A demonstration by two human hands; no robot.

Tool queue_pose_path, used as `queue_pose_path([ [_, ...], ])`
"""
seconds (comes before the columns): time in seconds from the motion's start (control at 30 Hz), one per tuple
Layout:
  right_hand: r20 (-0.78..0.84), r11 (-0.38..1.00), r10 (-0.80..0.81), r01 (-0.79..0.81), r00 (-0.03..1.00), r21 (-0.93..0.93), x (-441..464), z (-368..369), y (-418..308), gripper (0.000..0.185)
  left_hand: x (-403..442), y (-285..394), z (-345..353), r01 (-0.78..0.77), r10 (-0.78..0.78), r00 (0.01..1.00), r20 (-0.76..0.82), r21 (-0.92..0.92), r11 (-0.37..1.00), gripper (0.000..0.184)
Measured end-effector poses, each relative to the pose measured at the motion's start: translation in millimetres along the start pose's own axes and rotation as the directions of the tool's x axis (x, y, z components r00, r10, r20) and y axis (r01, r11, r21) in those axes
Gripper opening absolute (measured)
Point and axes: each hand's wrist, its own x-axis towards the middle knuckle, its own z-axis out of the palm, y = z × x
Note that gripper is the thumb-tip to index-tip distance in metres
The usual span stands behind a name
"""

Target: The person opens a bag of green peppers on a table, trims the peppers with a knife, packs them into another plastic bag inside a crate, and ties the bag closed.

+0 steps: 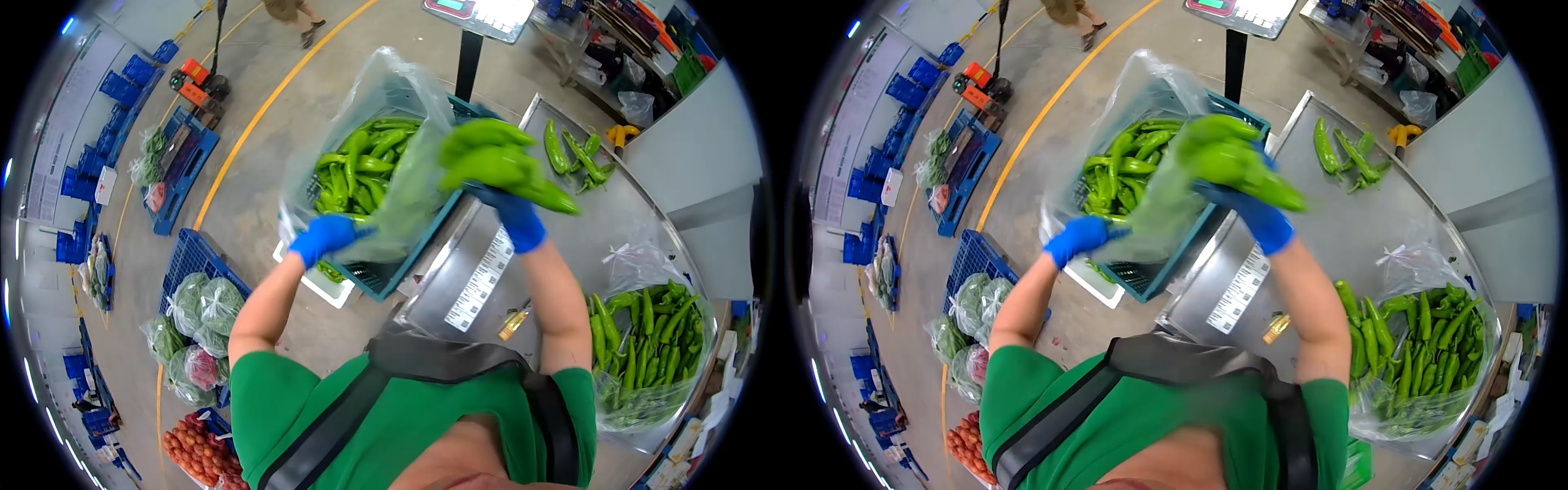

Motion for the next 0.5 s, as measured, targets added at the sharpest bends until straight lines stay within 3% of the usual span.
queue_pose_path([
  [0.03,0.045,0.999,0.02,-0.022,0.999,0.04,25,32,12,0.062,-25,8,4,-0.158,0.159,0.987,-0.004,0.027,0.987,0.068],
  [0.07,0.093,0.974,-0.169,0.18,0.981,-0.14,49,61,38,0.064,-37,9,17,-0.263,0.276,0.955,-0.11,0.123,0.957,0.061],
  [0.13,0.236,0.975,-0.128,0.166,0.963,-0.151,79,106,56,0.075,-51,12,19,-0.316,0.344,0.923,-0.174,0.168,0.934,0.048],
  [0.17,0.384,0.917,-0.196,0.307,0.902,-0.253,86,116,85,0.078,-55,10,16,-0.336,0.369,0.904,-0.214,0.174,0.925,0.043],
  [0.23,0.718,0.546,0.007,0.598,0.696,-0.586,87,119,160,0.075,-52,-1,14,-0.288,0.327,0.899,-0.292,0.167,0.943,0.04],
  [0.3,0.676,0.215,0.446,0.662,0.587,-0.717,70,102,189,0.064,-50,-8,18,-0.286,0.33,0.869,-0.369,0.17,0.943,0.036],
  [0.4,0.615,0.607,0.683,0.161,0.395,-0.778,115,87,216,0.052,-45,-15,27,-0.327,0.393,0.773,-0.498,0.218,0.92,0.028],
  [0.43,0.612,0.689,0.596,0.059,0.52,-0.722,137,77,233,0.033,-44,-16,28,-0.344,0.41,0.75,-0.518,0.224,0.912,0.028],
  [0.47,0.367,0.419,0.581,0.12,0.727,-0.9,155,81,239,0.024,-44,-16,28,-0.361,0.42,0.742,-0.523,0.217,0.907,0.028],
  [0.5,0.236,0.393,0.448,0.047,0.862,-0.919,168,80,260,0.02,-40,-17,25,-0.377,0.43,0.736,-0.522,0.21,0.902,0.029],
])
